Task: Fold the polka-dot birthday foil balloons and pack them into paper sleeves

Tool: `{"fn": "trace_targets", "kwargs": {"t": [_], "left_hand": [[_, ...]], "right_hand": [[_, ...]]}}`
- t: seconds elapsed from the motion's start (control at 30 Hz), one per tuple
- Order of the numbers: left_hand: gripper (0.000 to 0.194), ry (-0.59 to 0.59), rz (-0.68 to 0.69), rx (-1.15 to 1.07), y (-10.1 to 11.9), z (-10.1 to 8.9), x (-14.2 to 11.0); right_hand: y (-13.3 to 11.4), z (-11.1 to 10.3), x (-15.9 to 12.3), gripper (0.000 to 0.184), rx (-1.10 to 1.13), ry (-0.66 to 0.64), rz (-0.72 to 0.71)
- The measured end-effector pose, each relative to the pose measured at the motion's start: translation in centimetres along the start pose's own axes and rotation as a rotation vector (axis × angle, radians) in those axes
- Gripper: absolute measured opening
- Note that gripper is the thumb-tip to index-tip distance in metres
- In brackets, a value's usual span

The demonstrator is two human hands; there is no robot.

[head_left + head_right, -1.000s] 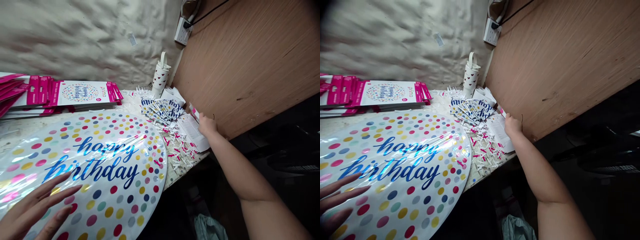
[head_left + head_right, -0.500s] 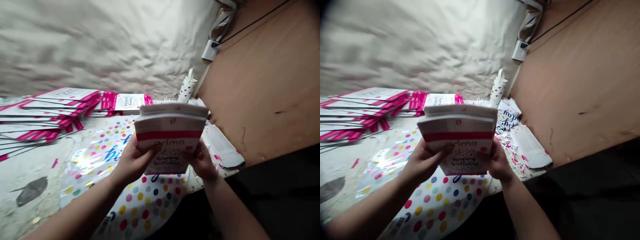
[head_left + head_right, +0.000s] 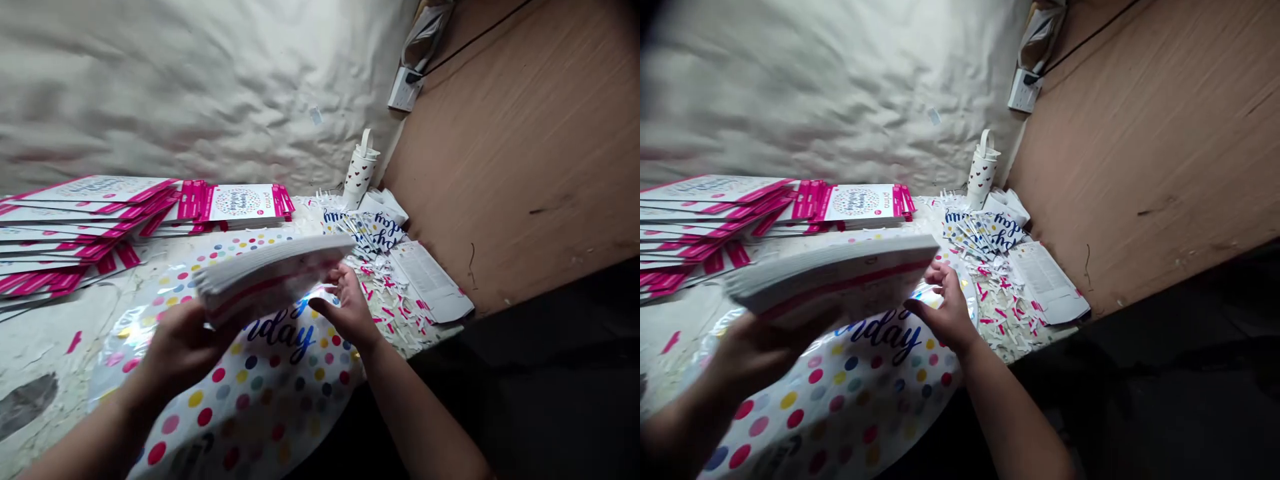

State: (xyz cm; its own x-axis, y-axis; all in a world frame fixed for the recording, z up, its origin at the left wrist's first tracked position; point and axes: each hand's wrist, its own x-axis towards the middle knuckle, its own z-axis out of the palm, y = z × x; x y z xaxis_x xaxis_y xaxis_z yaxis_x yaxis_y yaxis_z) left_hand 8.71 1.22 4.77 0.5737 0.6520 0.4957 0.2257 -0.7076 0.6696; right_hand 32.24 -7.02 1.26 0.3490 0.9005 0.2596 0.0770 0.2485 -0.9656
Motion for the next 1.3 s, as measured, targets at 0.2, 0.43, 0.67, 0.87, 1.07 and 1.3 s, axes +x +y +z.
{"fn": "trace_targets", "kwargs": {"t": [0.2, 0.43, 0.67, 0.87, 1.07, 1.3], "left_hand": [[0.035, -0.167, 0.232, 0.950, -2.1, -1.2, -2.0], [0.039, -0.437, 0.095, 1.034, -4.1, 1.1, -3.7], [0.040, -0.480, 0.014, 0.854, -1.7, 3.9, -1.2], [0.056, -0.474, -0.007, 0.739, -4.9, 3.4, -3.6], [0.052, -0.426, -0.032, 0.827, -5.2, 4.4, -5.4], [0.061, -0.446, -0.113, 0.716, -4.3, 3.9, -4.1]], "right_hand": [[2.6, -2.8, -0.5, 0.024, -0.261, -0.053, 0.122], [2.8, -1.6, -0.5, 0.013, -0.556, -0.239, -0.004], [1.7, -1.1, 1.6, 0.012, -0.734, -0.349, -0.047], [2.4, -5.5, 4.4, 0.018, -0.934, -0.150, 0.088], [1.6, -15.2, 12.1, 0.040, -1.309, 0.246, 0.155], [3.3, -17.2, 15.4, 0.071, -1.383, -0.014, 0.284]]}}
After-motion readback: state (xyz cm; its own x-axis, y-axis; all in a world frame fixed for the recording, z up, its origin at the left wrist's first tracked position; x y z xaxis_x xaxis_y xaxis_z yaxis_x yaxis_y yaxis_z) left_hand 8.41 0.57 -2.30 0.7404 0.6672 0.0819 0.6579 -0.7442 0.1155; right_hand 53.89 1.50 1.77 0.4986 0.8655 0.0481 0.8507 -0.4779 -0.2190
